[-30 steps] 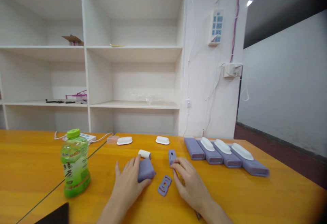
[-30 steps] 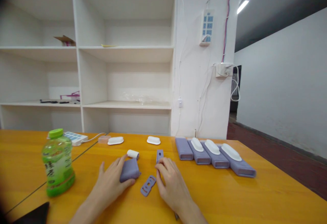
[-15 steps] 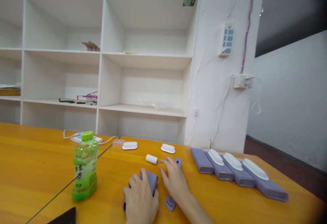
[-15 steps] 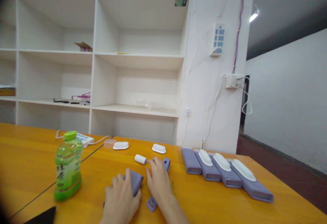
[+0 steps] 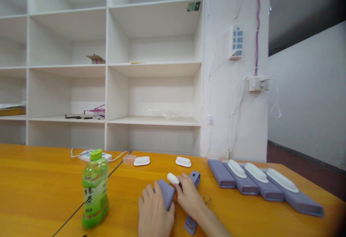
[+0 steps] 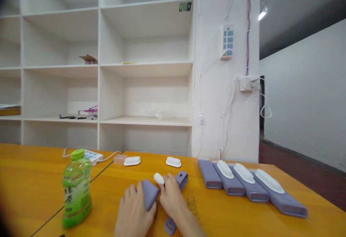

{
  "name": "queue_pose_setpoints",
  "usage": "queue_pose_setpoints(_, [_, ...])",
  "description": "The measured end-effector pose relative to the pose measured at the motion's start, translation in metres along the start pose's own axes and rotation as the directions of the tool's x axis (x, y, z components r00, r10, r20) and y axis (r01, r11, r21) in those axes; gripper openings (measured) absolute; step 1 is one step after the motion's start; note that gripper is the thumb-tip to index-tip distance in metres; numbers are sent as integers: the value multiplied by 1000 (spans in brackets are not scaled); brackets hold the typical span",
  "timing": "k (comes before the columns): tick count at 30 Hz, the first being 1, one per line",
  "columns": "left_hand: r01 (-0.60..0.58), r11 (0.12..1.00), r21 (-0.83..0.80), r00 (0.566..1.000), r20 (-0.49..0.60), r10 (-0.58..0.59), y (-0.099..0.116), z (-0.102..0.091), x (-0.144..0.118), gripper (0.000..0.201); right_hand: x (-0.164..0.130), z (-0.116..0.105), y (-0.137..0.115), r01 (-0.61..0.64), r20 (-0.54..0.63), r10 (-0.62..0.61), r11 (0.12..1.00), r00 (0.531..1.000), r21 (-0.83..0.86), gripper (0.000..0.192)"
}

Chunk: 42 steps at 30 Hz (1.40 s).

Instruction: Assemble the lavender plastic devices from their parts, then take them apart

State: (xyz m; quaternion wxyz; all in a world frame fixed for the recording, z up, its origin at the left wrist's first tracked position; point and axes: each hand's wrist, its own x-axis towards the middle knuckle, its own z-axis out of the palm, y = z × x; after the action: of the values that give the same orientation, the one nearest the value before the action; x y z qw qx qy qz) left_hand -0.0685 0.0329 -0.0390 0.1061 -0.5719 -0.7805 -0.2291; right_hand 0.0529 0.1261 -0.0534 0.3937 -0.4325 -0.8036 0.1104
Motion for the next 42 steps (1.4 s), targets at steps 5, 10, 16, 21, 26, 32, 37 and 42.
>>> queue_pose_setpoints(5, [-155, 941, -299, 987, -80, 137, 21, -1, -5, 59, -42, -67, 8, -45, -95, 79, 948, 992, 314, 32])
queue_pose_setpoints(10, [-304, 869, -390, 953, -132, 274, 35, 24, -20, 67, -79, -103, 8, -15, -177, 79, 942, 981, 334, 32])
queue_pose_setpoints(16, [-369, 857, -360, 928, -197, 317, 29, 28, -25, 66, -86, -101, -1, 29, -248, 48, 954, 967, 298, 35])
queue_pose_setpoints(21, [-409, 843, -348, 910, -220, 351, 28, 20, -23, 65, -87, -106, -4, 81, -236, -12, 954, 972, 288, 31])
queue_pose_setpoints(26, [-434, 837, -334, 895, -267, 357, 28, 22, -24, 64, -89, -104, -5, 64, -187, -12, 959, 982, 277, 31])
queue_pose_setpoints(32, [-457, 814, -359, 882, -299, 364, 26, 29, -25, 65, -94, -92, -1, 66, -238, 14, 944, 971, 324, 32])
queue_pose_setpoints(37, [-486, 802, -347, 866, -313, 389, 27, 30, -26, 66, -96, -87, -1, 78, -293, 32, 931, 956, 356, 32])
queue_pose_setpoints(42, [-556, 778, -294, 812, -393, 432, 28, 17, -27, 65, -95, -82, 0, -34, -206, 146, 882, 968, 470, 34])
